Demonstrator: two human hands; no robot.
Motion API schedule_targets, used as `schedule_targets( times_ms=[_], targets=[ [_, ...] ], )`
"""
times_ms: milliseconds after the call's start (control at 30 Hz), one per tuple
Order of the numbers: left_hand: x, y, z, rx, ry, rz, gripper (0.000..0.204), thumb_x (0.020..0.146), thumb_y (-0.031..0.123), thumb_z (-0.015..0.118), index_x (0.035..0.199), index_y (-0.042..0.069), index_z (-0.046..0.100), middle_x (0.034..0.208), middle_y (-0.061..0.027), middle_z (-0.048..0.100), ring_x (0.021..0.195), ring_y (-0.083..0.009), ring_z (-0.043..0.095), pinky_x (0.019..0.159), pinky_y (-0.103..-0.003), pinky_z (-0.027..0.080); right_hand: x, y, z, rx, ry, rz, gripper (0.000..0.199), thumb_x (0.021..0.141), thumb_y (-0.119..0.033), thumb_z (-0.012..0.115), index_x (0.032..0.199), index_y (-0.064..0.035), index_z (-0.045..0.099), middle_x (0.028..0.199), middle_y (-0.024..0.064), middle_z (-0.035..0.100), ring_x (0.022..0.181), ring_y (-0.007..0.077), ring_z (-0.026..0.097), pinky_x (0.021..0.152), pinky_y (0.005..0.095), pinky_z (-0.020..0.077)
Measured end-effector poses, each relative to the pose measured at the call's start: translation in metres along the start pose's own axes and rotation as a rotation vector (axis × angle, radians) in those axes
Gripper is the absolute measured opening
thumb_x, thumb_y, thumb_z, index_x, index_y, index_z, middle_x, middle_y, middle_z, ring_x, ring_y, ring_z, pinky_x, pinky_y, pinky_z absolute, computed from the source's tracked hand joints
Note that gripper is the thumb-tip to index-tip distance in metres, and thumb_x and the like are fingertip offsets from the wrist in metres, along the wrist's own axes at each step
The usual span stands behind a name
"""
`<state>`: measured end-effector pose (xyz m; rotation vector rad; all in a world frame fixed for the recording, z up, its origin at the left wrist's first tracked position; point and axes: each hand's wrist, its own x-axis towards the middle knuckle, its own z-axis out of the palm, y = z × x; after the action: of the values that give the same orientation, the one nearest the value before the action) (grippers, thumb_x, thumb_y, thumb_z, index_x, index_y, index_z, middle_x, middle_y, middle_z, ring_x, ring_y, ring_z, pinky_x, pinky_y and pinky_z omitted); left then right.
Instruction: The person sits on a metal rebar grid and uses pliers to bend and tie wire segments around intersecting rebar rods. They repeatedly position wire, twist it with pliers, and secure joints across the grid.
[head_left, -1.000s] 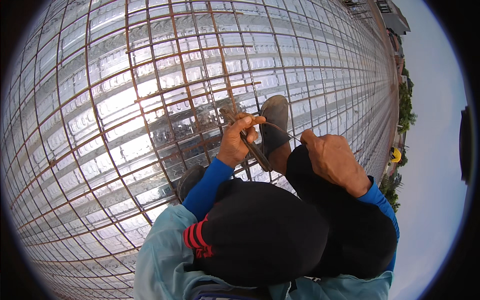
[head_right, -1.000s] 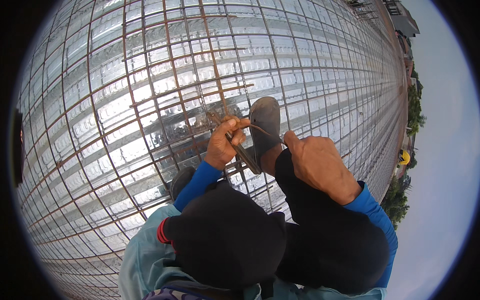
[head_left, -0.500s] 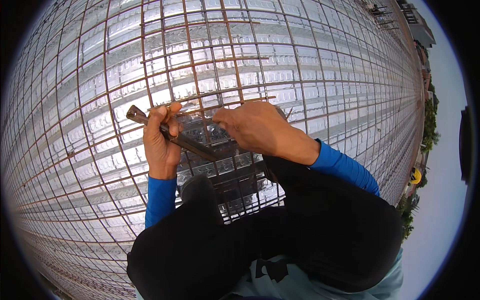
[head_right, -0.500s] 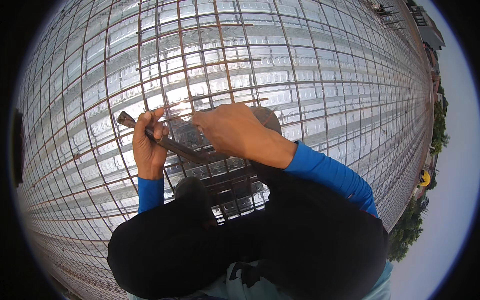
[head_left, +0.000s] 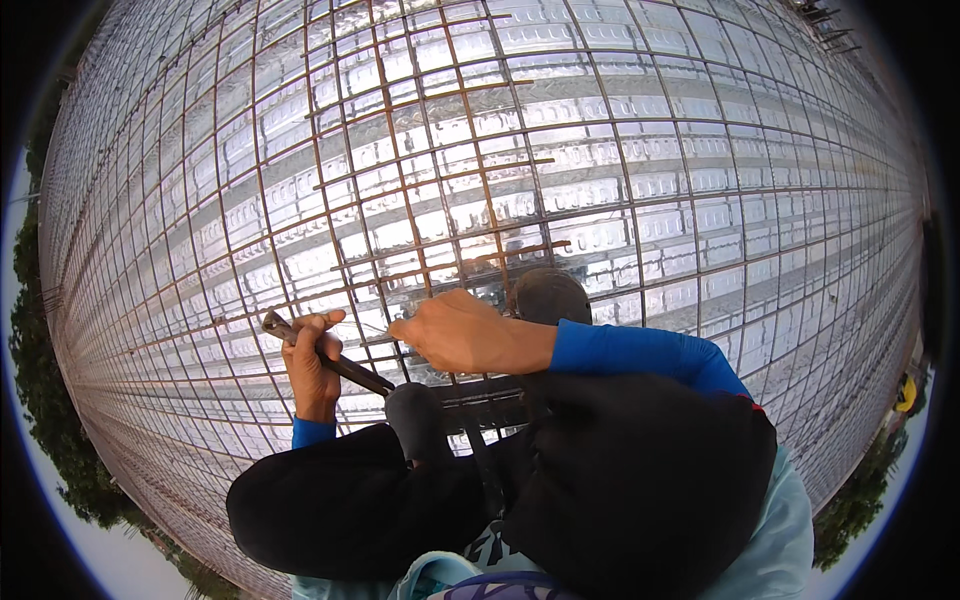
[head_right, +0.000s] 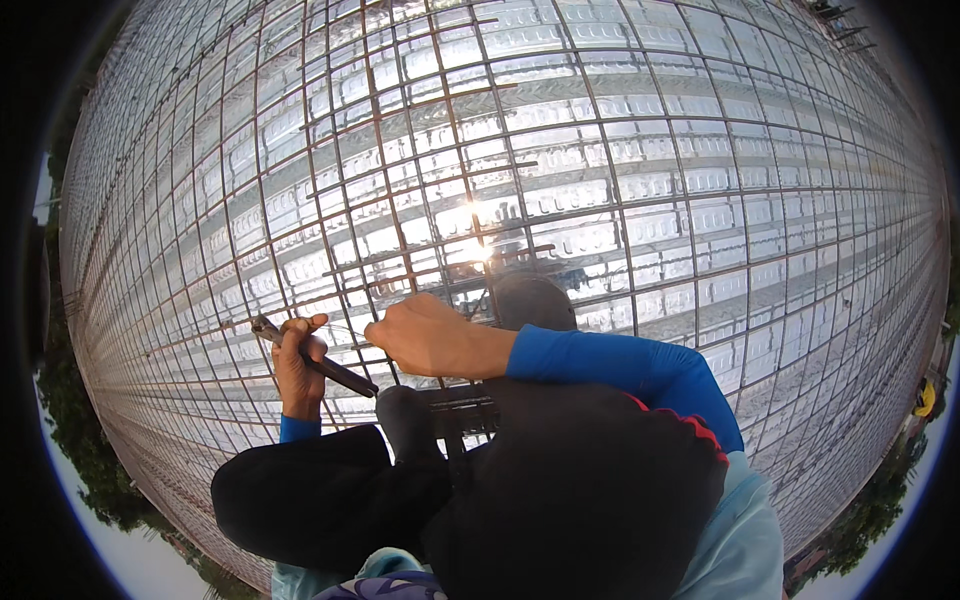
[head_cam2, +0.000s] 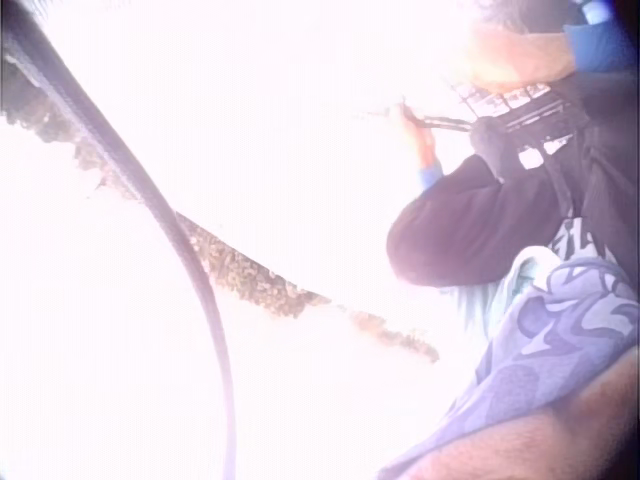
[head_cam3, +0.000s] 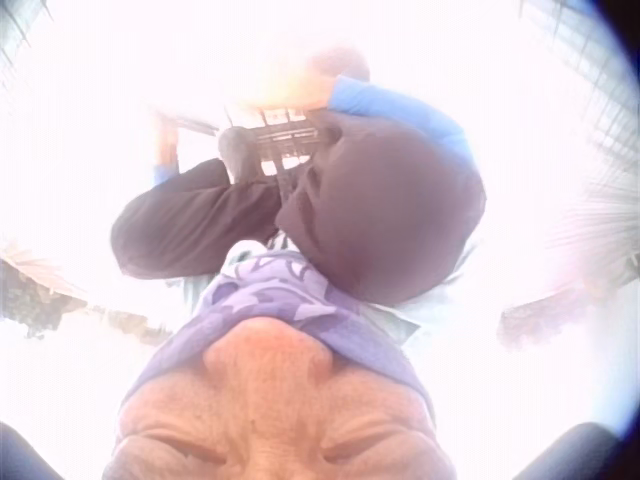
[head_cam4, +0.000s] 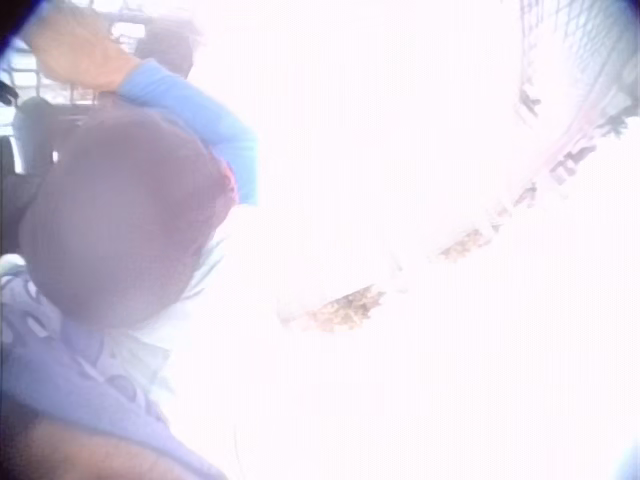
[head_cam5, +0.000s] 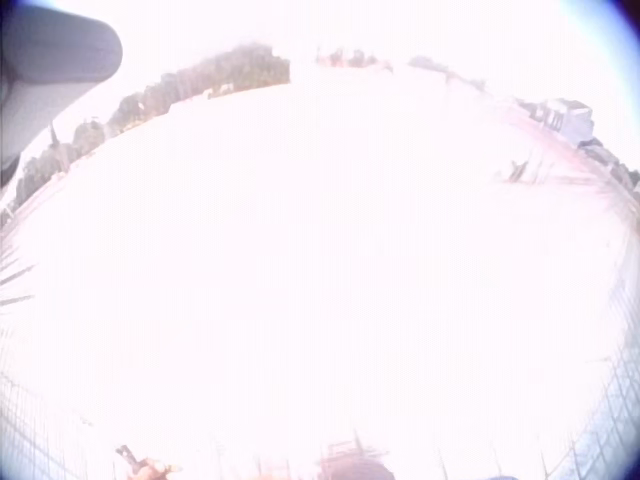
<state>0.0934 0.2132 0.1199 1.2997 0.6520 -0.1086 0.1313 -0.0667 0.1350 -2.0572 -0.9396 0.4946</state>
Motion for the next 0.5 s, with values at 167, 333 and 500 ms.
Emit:
schedule_targets(
  times_ms=[167, 333, 500],
  targets=[
    [-0.009, -0.007, -0.001, 0.064, 0.085, 0.02, 0.005, 0.095, 0.009, 0.07, 0.092, 0.006, 0.067, 0.096, -0.0192, 0.078, 0.051, -0.0103, 0.053, 0.048, -0.022, 0.044, 0.001, 0.016, 0.004, 0.006, -0.017, -0.063, 0.012, 0.083, -0.008, 0.068, 0.091, 0.0007, 0.069, 0.074, 0.019, 0.07, 0.073, 0.0402, 0.073, 0.064, 0.0515, 0.0572],
    [-0.021, 0.006, 0.0, 0.094, 0.198, 0.055, 0.005, 0.095, 0.01, 0.07, 0.093, 0.007, 0.067, 0.098, -0.018, 0.078, 0.051, -0.0105, 0.053, 0.049, -0.024, 0.045, 0.01, 0.011, 0.015, 0.305, -0.095, -0.1, 0.012, 0.09, -0.01, 0.064, 0.095, -0.0002, 0.07, 0.073, 0.0209, 0.07, 0.07, 0.0417, 0.072, 0.062, 0.0524, 0.0557],
    [-0.041, 0.046, 0.029, 0.162, 0.293, 0.049, 0.016, 0.096, 0.017, 0.073, 0.102, 0.003, 0.066, 0.1, -0.018, 0.078, 0.052, -0.0096, 0.055, 0.049, -0.023, 0.046, 0.014, 0.012, 0.02, 0.566, -0.078, -0.016, 0.023, 0.102, -0.018, 0.061, 0.115, -0.0049, 0.075, 0.085, 0.0229, 0.075, 0.078, 0.0421, 0.074, 0.073, 0.0534, 0.0576]
  ],
)
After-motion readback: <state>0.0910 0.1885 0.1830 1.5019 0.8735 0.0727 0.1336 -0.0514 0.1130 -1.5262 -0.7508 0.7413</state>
